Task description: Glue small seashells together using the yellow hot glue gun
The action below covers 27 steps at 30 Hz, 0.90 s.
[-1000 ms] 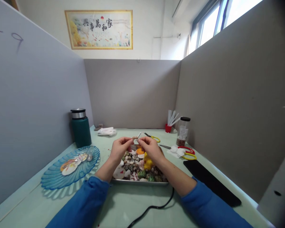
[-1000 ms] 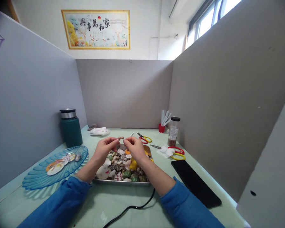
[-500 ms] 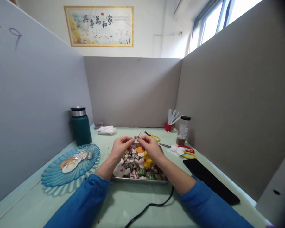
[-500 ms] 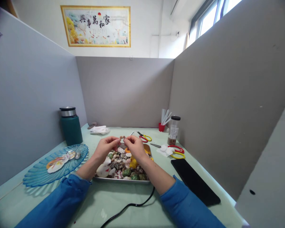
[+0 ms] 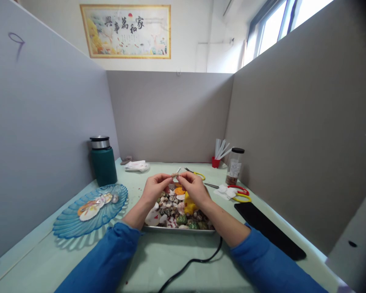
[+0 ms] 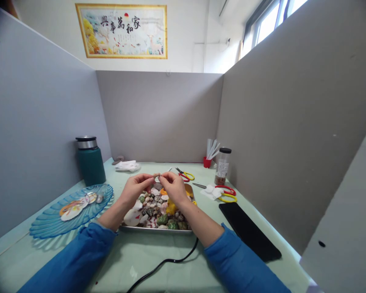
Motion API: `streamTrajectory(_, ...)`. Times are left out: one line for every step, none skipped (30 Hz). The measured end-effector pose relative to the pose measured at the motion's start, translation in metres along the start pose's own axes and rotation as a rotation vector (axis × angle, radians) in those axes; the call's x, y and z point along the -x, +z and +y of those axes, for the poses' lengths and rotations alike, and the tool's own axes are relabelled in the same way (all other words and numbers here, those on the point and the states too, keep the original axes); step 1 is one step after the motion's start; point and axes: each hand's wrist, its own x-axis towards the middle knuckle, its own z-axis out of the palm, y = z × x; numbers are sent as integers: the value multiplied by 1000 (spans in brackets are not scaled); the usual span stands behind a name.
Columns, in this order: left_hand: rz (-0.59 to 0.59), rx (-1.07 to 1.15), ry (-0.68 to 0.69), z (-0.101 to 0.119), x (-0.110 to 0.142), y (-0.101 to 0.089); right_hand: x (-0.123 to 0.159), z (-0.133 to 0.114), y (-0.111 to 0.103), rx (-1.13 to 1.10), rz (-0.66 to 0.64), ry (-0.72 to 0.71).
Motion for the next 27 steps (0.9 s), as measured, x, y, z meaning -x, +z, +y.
streamTrajectory(1,0,6,0,0,0,0,0,0,15,4,-16)
streamTrajectory(3,-1,12,1,0,0,0,-1,0,25,5,-26)
streamTrajectory(4,-4,17,1,1,0,0,0,0,28,4,-29)
streamTrajectory(4,-7,20,1,1,0,0,0,0,24,-1,-27)
streamTrajectory(2,-8,21,0,0,0,0,1,0,14,-6,-20)
streamTrajectory(-1,-6,19,0,0,0,0,2,0,2,-9,-10)
streamTrajectory(-6,-4,17,-1,0,0,-1,3,0,-12,-11,2)
streamTrajectory(-10,-1,12,-1,0,0,-1,4,1,-25,-12,16)
streamTrajectory(-14,0,6,-2,0,0,-1,5,1,-39,-12,30)
streamTrajectory(-15,-1,1,-2,0,0,-2,5,1,-52,-12,45)
streamTrajectory(-16,-4,-5,-2,0,0,-2,5,1,-64,-13,58)
streamTrajectory(-16,-7,-9,-2,0,0,-2,4,2,-77,-15,70)
streamTrajectory(-18,-10,-12,-1,0,1,-2,3,2,-91,-19,79)
streamTrajectory(-21,-11,-14,-1,0,1,-1,2,2,-106,-24,87)
streamTrajectory(-25,-13,-15,-1,0,1,-1,1,2,-120,-30,93)
streamTrajectory(-28,-16,-17,-1,0,1,-1,0,2,-131,-37,96)
streamTrajectory(-30,-19,-19,-1,0,1,0,-1,2,-136,-44,96)
streamTrajectory(-30,-21,-21,-1,0,1,0,-1,2,-136,-50,95)
streamTrajectory(-28,-22,-24,-1,0,1,0,-1,2,-132,-53,92)
streamTrajectory(-25,-22,-27,0,0,1,0,-1,2,-126,-52,90)
streamTrajectory(-23,-21,-28,0,0,1,0,0,2,-119,-49,88)
streamTrajectory(-22,-18,-30,0,1,0,0,1,2,-112,-45,86)
streamTrajectory(-23,-14,-30,0,1,0,0,1,2,-107,-39,85)
streamTrajectory(-23,-10,-30,0,1,0,-1,2,2,-100,-36,83)
streamTrajectory(-21,-8,-30,0,1,-1,-1,3,2,-91,-32,79)
streamTrajectory(-14,-6,-30,-1,0,-1,-1,4,2,-79,-26,73)
streamTrajectory(-2,-7,-32,-2,0,-1,-1,5,2,-58,-18,65)
